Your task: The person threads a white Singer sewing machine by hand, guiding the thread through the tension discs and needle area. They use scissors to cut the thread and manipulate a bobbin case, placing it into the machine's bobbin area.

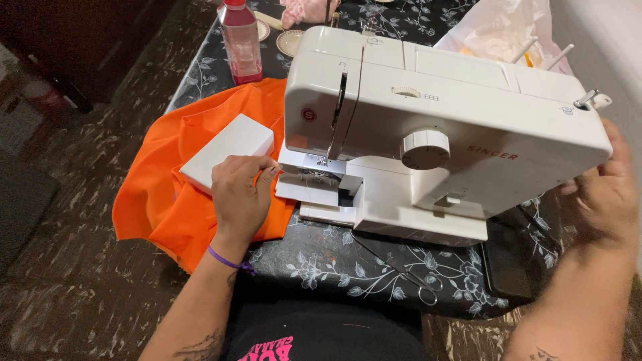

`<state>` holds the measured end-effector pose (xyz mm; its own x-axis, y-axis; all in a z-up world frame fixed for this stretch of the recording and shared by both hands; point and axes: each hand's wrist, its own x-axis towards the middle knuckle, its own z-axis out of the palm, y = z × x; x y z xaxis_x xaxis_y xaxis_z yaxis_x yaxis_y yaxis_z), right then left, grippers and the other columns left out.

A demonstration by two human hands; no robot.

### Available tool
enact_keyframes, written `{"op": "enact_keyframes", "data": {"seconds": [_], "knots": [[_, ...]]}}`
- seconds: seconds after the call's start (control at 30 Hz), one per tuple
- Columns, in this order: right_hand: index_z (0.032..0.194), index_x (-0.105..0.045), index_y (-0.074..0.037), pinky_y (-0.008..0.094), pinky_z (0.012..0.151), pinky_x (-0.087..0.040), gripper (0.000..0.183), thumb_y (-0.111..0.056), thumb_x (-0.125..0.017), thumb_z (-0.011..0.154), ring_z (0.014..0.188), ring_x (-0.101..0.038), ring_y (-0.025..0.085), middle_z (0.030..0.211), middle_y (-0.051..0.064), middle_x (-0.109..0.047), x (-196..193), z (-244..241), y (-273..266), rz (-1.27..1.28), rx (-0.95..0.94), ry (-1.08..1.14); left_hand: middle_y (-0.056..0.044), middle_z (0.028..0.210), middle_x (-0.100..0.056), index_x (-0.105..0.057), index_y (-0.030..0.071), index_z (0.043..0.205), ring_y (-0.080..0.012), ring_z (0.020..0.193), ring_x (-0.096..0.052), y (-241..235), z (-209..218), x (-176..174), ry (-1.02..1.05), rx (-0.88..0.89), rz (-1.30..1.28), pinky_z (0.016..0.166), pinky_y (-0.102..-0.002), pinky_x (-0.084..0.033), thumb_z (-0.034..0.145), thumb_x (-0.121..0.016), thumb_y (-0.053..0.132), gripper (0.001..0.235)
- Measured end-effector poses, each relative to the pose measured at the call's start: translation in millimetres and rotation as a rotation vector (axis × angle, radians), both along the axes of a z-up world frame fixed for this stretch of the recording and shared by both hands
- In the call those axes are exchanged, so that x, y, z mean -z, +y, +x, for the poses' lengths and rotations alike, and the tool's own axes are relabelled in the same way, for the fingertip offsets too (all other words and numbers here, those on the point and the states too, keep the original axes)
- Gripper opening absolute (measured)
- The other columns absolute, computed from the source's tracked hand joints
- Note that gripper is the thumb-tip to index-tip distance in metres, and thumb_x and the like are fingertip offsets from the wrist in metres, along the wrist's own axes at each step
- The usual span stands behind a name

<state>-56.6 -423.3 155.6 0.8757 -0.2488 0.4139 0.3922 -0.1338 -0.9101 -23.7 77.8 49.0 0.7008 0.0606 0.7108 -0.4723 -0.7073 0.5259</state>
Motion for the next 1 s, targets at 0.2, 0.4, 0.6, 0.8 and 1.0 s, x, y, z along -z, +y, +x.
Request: {"op": "enact_keyframes", "data": {"seconds": [0.2,0.4,0.6,0.8,1.0], "knots": [[0.141,-0.055,-0.025,0.032,0.134,-0.057,0.05,-0.017,-0.076,0.096,0.166,-0.058,0.018,0.169,-0.001,-0.058,10.0,2.6,-22.5,0.057,-0.081,-0.14,0.006,0.089,-0.077,-0.079,0.019,0.094,-0.0237,0.091,-0.07,0.8,-0.4,-1.1,0.024,-0.007,0.001,0.089,-0.045,-0.044,0.103,-0.07,0.015,0.013],[0.15,-0.052,-0.026,0.017,0.097,-0.046,0.055,-0.064,-0.056,0.111,0.118,-0.058,0.003,0.143,-0.004,-0.06,16.9,23.9,-49.1,-0.159,0.148,-0.057,0.003,0.087,-0.077,-0.08,0.018,0.092,-0.0254,0.092,-0.074,-0.3,11.2,13.7,-0.088,0.051,-0.02,0.085,-0.038,-0.048,0.102,-0.079,0.021,0.011],[0.148,-0.051,-0.025,0.015,0.084,-0.049,0.049,-0.04,-0.068,0.105,0.105,-0.063,0.004,0.126,-0.001,-0.063,21.5,17.4,-49.2,-0.134,0.067,-0.082,0.0,0.084,-0.076,-0.081,0.017,0.091,-0.0279,0.089,-0.074,-4.3,10.0,9.0,-0.097,0.065,-0.035,0.084,-0.039,-0.049,0.103,-0.078,0.023,0.014],[0.147,-0.049,-0.024,0.012,0.071,-0.052,0.057,-0.017,-0.079,0.099,0.093,-0.067,0.005,0.109,0.003,-0.066,26.8,13.8,-48.4,-0.109,-0.02,-0.105,-0.007,0.079,-0.074,-0.081,0.012,0.089,-0.0316,0.082,-0.072,-14.0,8.5,-7.9,-0.069,0.083,-0.033,0.083,-0.044,-0.049,0.102,-0.077,0.017,0.014],[0.133,-0.046,-0.036,-0.002,0.052,-0.044,0.043,-0.013,-0.06,0.099,0.102,-0.056,-0.005,0.133,-0.013,-0.052,13.9,9.6,-41.7,0.025,-0.197,-0.107,-0.003,0.08,-0.074,-0.081,0.016,0.088,-0.0302,0.084,-0.072,-14.9,16.0,6.3,-0.046,0.07,0.012,0.083,-0.044,-0.049,0.101,-0.079,0.021,0.014]]}}
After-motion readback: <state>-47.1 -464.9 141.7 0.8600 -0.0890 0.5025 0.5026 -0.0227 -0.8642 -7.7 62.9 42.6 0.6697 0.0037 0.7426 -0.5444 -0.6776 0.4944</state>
